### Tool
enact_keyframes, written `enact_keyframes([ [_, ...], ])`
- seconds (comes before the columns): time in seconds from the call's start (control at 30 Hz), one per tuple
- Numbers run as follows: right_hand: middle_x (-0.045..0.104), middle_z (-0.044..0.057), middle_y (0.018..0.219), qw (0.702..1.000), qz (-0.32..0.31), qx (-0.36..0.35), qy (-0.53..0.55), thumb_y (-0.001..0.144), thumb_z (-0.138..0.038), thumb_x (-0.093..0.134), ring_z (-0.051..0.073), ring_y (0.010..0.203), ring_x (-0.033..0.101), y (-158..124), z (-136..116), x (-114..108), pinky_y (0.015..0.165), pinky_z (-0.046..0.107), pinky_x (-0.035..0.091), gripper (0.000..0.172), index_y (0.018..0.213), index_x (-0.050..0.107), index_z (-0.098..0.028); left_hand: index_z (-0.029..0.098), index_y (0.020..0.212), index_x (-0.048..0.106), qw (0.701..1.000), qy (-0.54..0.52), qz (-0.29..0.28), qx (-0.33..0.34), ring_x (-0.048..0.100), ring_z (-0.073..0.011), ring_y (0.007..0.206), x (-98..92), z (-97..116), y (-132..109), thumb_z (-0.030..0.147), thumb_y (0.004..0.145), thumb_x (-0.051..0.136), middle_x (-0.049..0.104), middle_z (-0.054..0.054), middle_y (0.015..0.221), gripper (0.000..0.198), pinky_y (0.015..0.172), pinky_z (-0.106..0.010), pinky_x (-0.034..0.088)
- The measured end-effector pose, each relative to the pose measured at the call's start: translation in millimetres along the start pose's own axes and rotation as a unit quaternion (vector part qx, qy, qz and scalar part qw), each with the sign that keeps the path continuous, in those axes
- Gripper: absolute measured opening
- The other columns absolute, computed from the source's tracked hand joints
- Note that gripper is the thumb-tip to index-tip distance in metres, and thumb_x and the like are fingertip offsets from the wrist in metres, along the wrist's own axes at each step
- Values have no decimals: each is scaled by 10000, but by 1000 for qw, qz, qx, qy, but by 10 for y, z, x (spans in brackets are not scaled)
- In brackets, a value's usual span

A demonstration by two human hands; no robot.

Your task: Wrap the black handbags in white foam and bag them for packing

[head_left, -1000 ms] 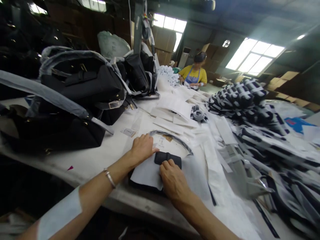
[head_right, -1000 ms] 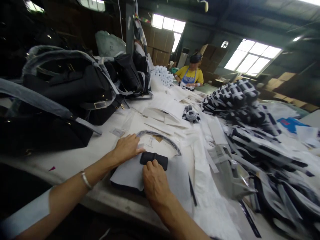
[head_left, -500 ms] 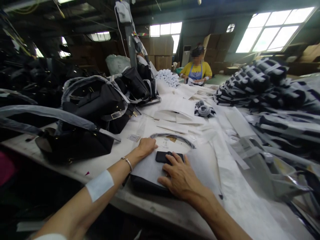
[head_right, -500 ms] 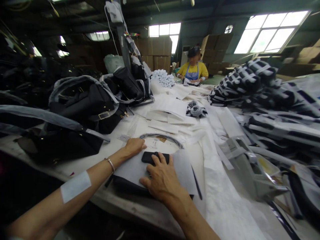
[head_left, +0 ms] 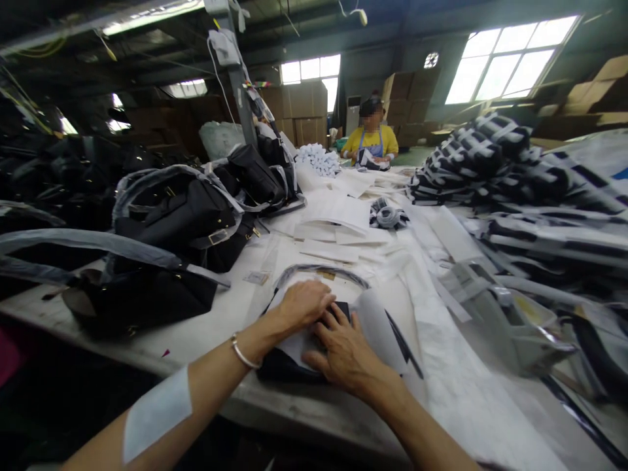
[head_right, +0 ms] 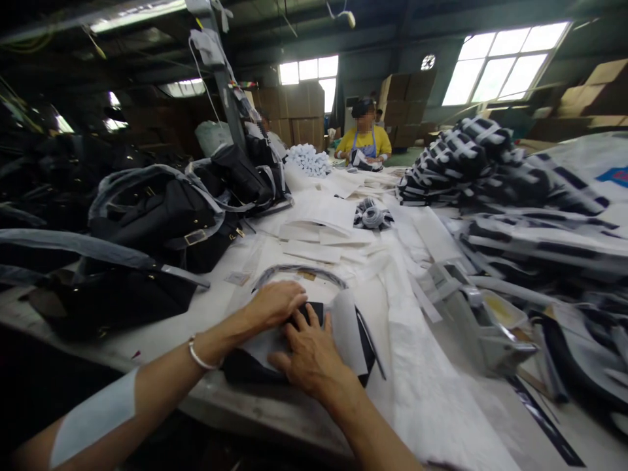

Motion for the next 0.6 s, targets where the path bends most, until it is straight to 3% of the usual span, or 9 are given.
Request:
enact_keyframes([
  [0.07,433,84,1533,1000,16,-21,10,844,-484,669,423,1448,250,-19,-49,-61,1111,729,163,438,1219,631,-261,230,1222,616,999,-32,0,26,592,-171,1183,162,94,-155,271,1003,457,652,-47,1268,273,1032,-280,445],
  [0.13,577,65,1400,998,47,-40,23,866,-409,662,353,1370,417,-53,-86,-197,1127,615,287,308,1133,667,-256,187,1260,595,998,-56,16,18,590,-185,1196,289,65,-256,253,1027,374,649,-73,1284,328,1044,-309,442],
  [0.2,650,63,1284,991,126,-30,14,913,-308,603,266,1255,540,-106,-41,-456,1093,467,392,194,1079,676,-240,169,1281,581,996,-79,35,1,594,-205,1189,364,0,-288,283,1040,336,652,-86,1279,362,1043,-341,444],
  [0.27,641,97,1281,974,224,24,-40,931,-268,565,255,1217,558,-176,114,-772,1053,419,426,228,1133,653,-211,181,1285,580,994,-100,48,-12,600,-216,1173,389,-46,-277,336,1042,347,660,-77,1263,371,1032,-352,448],
  [0.33,614,155,1301,952,263,112,-112,910,-323,601,310,1223,541,-210,351,-1006,1022,450,432,354,1222,607,-157,186,1282,584,992,-116,55,-21,602,-223,1165,382,-62,-257,368,1038,369,667,-72,1250,373,1026,-357,447],
  [0.4,641,189,1232,948,211,195,-140,889,-391,624,340,1155,582,-165,619,-1069,950,450,461,501,1293,553,-105,179,1276,589,990,-126,60,-30,603,-230,1158,365,-59,-250,376,1034,386,671,-77,1242,372,1020,-364,448],
  [0.47,689,167,1113,952,131,244,-130,900,-401,594,321,1041,641,-79,817,-1020,867,414,481,513,1312,536,-101,172,1264,596,988,-133,64,-39,603,-238,1158,353,-53,-258,373,1032,399,671,-86,1238,365,1013,-372,448],
  [0.6,704,95,1012,956,96,223,-164,879,-231,569,257,941,654,173,842,-979,806,339,452,366,1238,583,-167,177,1238,605,986,-149,67,-43,597,-239,1157,357,-44,-291,378,1026,427,673,-83,1224,342,998,-366,446],
])
Point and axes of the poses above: each hand's wrist, its own y-axis towards the middle knuckle, its own x-axis out of the palm, z = x × y, the point moved 7 cm from there along y, towards the middle knuckle
